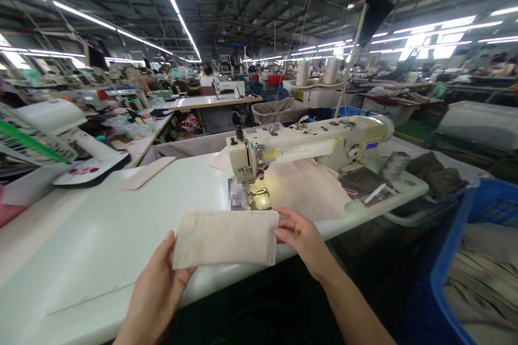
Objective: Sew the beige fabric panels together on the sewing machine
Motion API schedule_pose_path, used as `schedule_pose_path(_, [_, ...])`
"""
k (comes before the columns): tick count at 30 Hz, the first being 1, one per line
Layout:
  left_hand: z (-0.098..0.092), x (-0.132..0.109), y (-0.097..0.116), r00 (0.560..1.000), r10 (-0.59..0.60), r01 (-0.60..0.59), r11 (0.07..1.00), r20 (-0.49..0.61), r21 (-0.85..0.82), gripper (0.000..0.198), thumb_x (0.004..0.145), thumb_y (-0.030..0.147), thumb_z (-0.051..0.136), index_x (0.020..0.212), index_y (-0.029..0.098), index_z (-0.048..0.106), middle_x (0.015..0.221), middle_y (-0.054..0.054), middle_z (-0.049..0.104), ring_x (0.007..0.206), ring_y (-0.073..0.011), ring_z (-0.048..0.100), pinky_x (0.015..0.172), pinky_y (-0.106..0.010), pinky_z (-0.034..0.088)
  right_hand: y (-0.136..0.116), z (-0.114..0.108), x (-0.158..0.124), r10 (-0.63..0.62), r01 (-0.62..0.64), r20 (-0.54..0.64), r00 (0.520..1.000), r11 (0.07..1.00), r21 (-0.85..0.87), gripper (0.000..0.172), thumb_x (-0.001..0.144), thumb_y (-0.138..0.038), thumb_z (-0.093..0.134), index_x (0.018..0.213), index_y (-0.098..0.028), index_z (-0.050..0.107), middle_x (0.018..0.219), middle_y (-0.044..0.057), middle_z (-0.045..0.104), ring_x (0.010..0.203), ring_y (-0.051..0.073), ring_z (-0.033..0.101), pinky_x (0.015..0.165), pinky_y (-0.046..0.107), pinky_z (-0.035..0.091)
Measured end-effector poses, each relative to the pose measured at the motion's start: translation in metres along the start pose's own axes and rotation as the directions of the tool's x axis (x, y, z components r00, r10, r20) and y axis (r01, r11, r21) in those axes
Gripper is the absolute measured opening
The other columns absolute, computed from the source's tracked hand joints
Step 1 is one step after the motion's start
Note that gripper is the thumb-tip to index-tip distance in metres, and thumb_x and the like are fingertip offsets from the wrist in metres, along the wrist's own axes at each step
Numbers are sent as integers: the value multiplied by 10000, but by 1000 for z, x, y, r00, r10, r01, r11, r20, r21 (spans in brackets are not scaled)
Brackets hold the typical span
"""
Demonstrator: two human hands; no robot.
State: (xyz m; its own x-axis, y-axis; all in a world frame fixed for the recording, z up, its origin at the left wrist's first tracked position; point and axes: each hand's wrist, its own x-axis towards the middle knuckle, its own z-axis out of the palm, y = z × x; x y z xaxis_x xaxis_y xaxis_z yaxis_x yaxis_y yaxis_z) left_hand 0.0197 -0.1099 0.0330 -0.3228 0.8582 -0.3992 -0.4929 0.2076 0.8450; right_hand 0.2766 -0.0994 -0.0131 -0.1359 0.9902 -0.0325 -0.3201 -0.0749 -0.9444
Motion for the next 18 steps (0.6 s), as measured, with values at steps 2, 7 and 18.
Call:
schedule_pose_path(2, [-3,-4,1,990,-78,82,996,121,-26,414,1023,341,424,1192,62,678,970,-134,788,931,-241,754,838,-342,626,4,-4,-2,22,-22,-28,999,1000,-22,633,705,-438,840,1248,-184,638,954,58,759,912,253,717,862,407,572])
schedule_pose_path(7, [-10,-3,-2,950,-64,71,997,306,-13,492,986,488,481,1080,76,734,1022,-166,781,1052,-294,724,952,-399,570,16,-19,5,74,-79,-76,994,995,-67,645,688,-511,867,1220,-194,686,1014,113,763,942,298,721,883,445,581])
schedule_pose_path(18, [-21,18,-3,853,453,-518,687,257,509,172,761,379,742,723,212,746,1379,-92,626,1237,-329,570,1075,-433,440,15,-21,25,-292,273,40,956,828,-490,182,794,-406,737,791,-224,741,1057,84,700,908,236,667,747,311,550])
